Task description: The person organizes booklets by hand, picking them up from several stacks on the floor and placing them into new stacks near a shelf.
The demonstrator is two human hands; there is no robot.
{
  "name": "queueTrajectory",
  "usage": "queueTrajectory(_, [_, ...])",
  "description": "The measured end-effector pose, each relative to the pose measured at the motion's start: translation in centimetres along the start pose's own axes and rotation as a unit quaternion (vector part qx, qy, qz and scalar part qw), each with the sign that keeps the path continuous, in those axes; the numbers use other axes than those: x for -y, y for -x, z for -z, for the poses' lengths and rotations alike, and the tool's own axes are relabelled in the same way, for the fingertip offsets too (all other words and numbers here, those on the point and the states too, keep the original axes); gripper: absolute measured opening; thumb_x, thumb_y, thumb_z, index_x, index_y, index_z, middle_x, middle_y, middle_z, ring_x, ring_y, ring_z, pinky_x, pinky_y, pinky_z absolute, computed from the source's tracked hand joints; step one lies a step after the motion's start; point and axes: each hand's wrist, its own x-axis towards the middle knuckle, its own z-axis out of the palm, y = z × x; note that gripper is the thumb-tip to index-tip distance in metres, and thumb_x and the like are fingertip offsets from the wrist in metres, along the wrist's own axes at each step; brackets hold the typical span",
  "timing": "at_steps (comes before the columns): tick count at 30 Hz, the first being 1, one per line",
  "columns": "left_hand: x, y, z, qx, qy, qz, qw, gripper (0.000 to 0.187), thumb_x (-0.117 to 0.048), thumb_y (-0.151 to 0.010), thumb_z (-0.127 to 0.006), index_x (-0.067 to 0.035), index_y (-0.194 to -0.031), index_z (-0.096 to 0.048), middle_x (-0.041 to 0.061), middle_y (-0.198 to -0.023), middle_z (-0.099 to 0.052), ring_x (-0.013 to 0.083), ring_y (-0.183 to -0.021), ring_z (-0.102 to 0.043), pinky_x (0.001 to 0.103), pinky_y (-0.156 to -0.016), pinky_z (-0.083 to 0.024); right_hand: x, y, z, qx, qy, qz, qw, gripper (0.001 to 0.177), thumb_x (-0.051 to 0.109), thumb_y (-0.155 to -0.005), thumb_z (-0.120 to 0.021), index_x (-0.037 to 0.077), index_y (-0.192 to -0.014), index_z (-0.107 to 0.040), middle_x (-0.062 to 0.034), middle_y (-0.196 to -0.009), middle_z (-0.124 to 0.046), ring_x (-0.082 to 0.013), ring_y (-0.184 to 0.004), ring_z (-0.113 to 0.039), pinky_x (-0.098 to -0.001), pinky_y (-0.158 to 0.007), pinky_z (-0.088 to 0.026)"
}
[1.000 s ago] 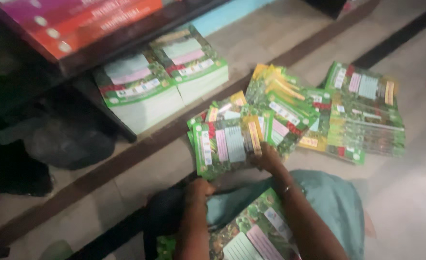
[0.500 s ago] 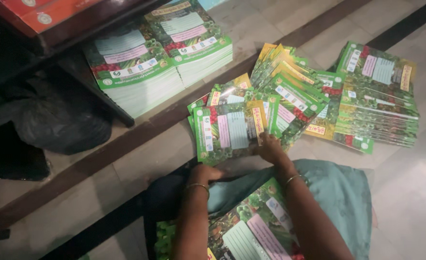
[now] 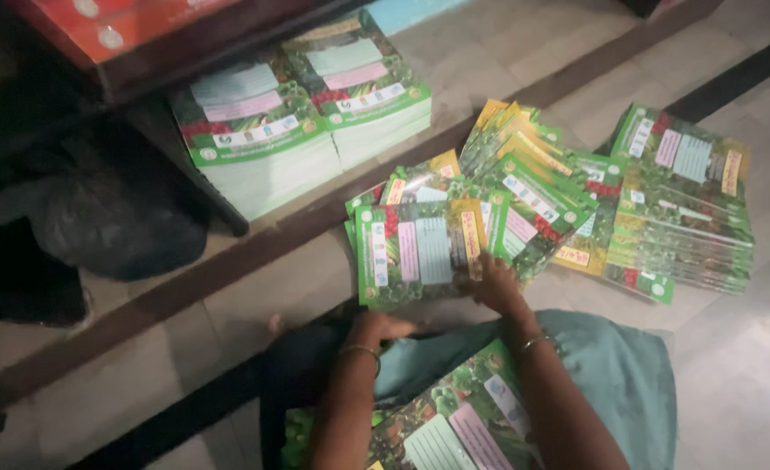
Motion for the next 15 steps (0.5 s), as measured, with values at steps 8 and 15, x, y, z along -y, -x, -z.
queueTrajectory(8, [-2.6,-2.4,2.6,-0.273,0.263,-0.202,0.903,0.054,-0.057,-0.09,-0.059,-0.011,-0.116,-0.068,0.017,-0.114,-0.079,0.0281,-0.105,-0.078,0.045,-0.092,-0.06,-3.5,-2.0,-2.8,-0.061,0.013,0.093,0.994,0.085,0.036,-0.067,-0.089,0.003,-0.136,-0.052,-0.0288,-0.122,-0.06,-0.0494,-0.11,-0.058,-0.0543,-0.093,-0.052])
queueTrajectory(15, [-1.7,-1.7,4.3,-0.331,0.107,0.052,0.936,0.089,-0.054,-0.081,-0.078,0.0,-0.141,-0.04,0.033,-0.126,-0.058,0.0495,-0.113,-0.059,0.057,-0.094,-0.049,-3.6,-3.2,-2.3,-0.025,-0.223,-0.146,0.963,0.068,0.029,-0.078,-0.082,-0.005,-0.128,-0.051,-0.0224,-0.109,-0.069,-0.0299,-0.09,-0.072,-0.0477,-0.074,-0.062])
